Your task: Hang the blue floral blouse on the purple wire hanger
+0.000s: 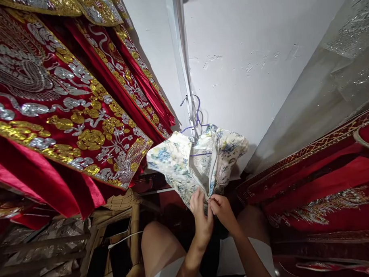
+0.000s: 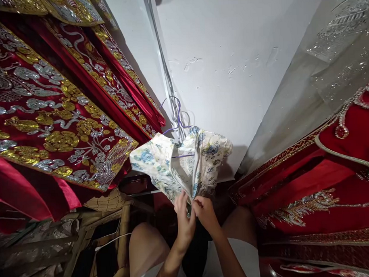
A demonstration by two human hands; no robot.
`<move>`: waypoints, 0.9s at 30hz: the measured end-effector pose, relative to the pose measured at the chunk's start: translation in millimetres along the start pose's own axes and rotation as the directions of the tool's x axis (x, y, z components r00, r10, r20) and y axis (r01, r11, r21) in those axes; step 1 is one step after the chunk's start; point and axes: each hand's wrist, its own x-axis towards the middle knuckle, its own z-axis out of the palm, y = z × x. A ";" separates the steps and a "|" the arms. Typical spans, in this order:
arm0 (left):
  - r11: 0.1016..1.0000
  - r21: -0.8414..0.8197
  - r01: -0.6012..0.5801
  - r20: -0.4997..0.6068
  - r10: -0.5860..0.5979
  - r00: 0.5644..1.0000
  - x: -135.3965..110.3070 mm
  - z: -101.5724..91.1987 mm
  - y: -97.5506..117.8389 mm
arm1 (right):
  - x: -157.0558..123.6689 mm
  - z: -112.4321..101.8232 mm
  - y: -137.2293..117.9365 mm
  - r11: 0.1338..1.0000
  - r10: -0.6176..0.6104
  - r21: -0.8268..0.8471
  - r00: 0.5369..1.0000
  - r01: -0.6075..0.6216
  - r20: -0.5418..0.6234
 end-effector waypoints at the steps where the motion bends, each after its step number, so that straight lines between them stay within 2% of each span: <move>1: 0.999 -0.037 0.007 0.061 -0.005 0.998 1.3 3.7 -0.6 | -0.5 0.1 -2.3 1.000 -0.011 -0.022 1.000 0.011 0.014; 4: 0.998 -0.061 -0.007 0.182 0.018 0.983 9.8 5.3 -3.1 | 5.1 -6.0 -14.6 0.997 -0.022 -0.070 0.998 0.026 0.058; 7: 0.991 -0.044 -0.123 0.213 0.130 0.969 17.0 2.2 -0.8 | 22.2 -21.0 -48.1 0.998 0.013 -0.060 0.996 -0.008 0.083; 9: 0.988 -0.012 -0.156 0.255 0.154 0.955 18.7 3.4 3.7 | 38.7 -32.3 -86.6 1.000 -0.002 -0.026 0.999 0.003 0.038; 11: 0.986 0.051 -0.159 0.313 0.136 0.940 19.4 7.4 8.8 | 57.1 -40.5 -132.5 0.995 -0.100 0.005 0.995 0.100 0.009; 13: 0.977 0.126 -0.173 0.381 0.113 0.917 21.3 11.2 13.0 | 73.6 -42.8 -175.6 0.983 -0.173 0.060 0.985 0.174 -0.015; 15: 0.962 0.186 -0.198 0.442 0.098 0.892 26.4 10.5 15.8 | 83.0 -38.5 -205.2 0.965 -0.215 0.143 0.976 0.219 -0.045; 17: 0.952 0.221 -0.212 0.494 0.078 0.866 35.6 3.0 19.3 | 83.1 -30.3 -216.0 0.954 -0.242 0.166 0.969 0.248 -0.054; 19: 0.956 0.199 -0.216 0.517 0.085 0.852 48.5 -10.6 27.7 | 77.1 -22.4 -210.4 0.950 -0.274 0.146 0.961 0.276 -0.035; 21: 0.968 0.089 -0.236 0.468 0.169 0.868 64.7 -27.3 45.0 | 70.2 -17.8 -197.7 0.947 -0.297 0.127 0.955 0.296 -0.010; 24: 0.924 -0.123 -0.363 0.205 0.381 0.901 94.5 -50.2 87.3 | 62.7 -16.9 -186.6 0.945 -0.310 0.114 0.951 0.306 0.010; 26: 0.861 -0.133 -0.491 0.039 0.500 0.865 115.9 -60.7 117.9 | 59.6 -17.9 -189.3 0.939 -0.336 0.087 0.941 0.332 0.036; 27: 0.835 -0.096 -0.542 0.028 0.547 0.837 125.6 -64.3 131.0 | 58.7 -18.3 -192.4 0.932 -0.359 0.065 0.932 0.356 0.048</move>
